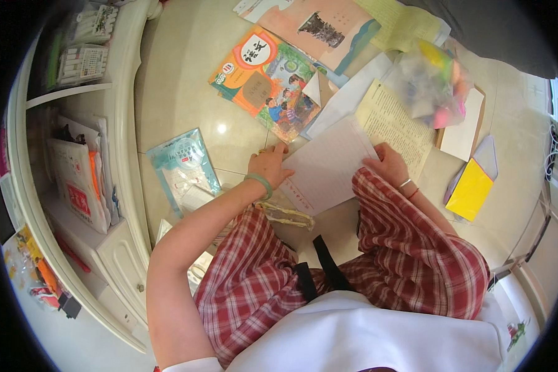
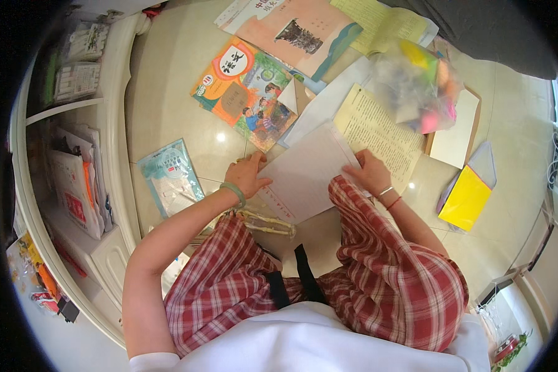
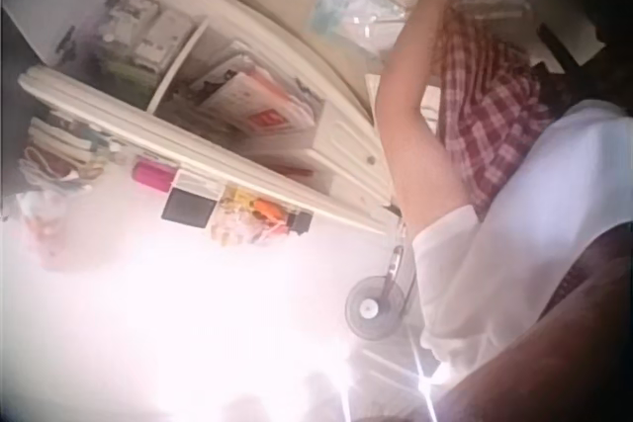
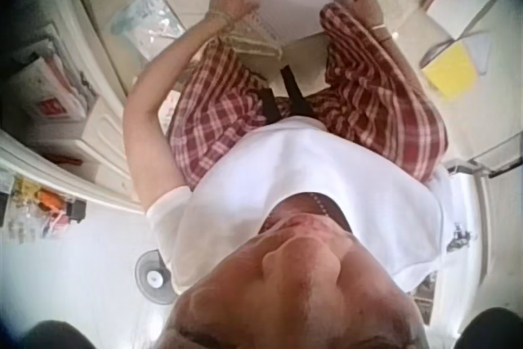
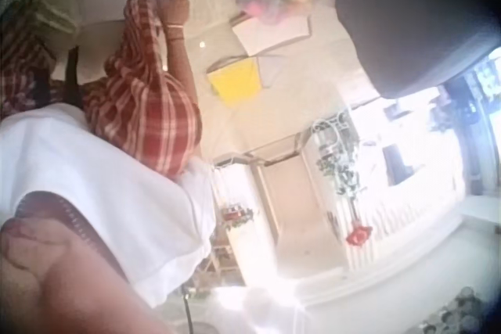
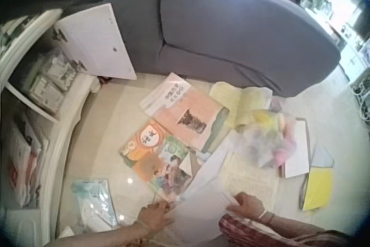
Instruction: The person sits on the floor and organizes various papers and stationery items. They pick up sheets of paper, fold them, and place them into a white cabinet shelf. They also handle a package of sketch paper and a plastic bag containing stationery.
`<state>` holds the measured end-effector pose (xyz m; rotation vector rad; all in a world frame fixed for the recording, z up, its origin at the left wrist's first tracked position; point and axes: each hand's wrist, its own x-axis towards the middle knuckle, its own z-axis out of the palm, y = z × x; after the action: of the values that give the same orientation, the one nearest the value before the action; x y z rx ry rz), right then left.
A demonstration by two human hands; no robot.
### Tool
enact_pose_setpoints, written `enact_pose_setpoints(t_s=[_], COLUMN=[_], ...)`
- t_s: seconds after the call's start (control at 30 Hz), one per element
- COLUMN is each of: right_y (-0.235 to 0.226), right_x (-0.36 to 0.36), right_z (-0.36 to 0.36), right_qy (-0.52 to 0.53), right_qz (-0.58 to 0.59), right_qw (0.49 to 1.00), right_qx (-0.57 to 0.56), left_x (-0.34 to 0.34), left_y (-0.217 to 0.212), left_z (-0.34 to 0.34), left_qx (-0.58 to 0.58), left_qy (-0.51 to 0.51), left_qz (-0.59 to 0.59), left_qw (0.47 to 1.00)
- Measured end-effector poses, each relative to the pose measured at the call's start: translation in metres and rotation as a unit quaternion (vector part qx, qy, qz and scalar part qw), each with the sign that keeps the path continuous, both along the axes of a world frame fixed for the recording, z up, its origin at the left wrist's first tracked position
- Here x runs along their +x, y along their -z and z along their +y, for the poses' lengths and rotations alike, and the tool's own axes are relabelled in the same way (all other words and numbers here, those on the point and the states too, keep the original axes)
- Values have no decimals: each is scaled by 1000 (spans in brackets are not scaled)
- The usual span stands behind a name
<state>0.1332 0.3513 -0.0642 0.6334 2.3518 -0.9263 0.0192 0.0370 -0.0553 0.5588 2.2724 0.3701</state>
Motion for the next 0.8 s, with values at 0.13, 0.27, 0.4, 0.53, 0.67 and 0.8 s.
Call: enact_pose_setpoints(t_s=[0.13, 0.27, 0.4, 0.53, 0.67, 0.8], right_y=[-9, -33, -73, -63, -101, -130], right_x=[-2, -20, -53, -91, -148, -197], right_z=[-16, -3, -12, -34, -74, -119], right_qy=[-41, -47, -72, -20, 119, 115], right_qz=[37, -59, -78, 89, 7, 4], right_qw=[992, 951, 956, 917, 829, 781], right_qx=[-112, -301, -275, -389, -546, -614], left_x=[-4, -4, -37, -90, -125, -114], left_y=[5, -17, -72, -99, -115, -118], left_z=[-10, -30, -51, -78, -124, -135], left_qx=[55, 182, 212, 341, 430, 467], left_qy=[23, 56, -35, -375, -503, -537], left_qz=[-129, -3, 78, -22, -81, -144], left_qw=[990, 982, 973, 862, 745, 688])
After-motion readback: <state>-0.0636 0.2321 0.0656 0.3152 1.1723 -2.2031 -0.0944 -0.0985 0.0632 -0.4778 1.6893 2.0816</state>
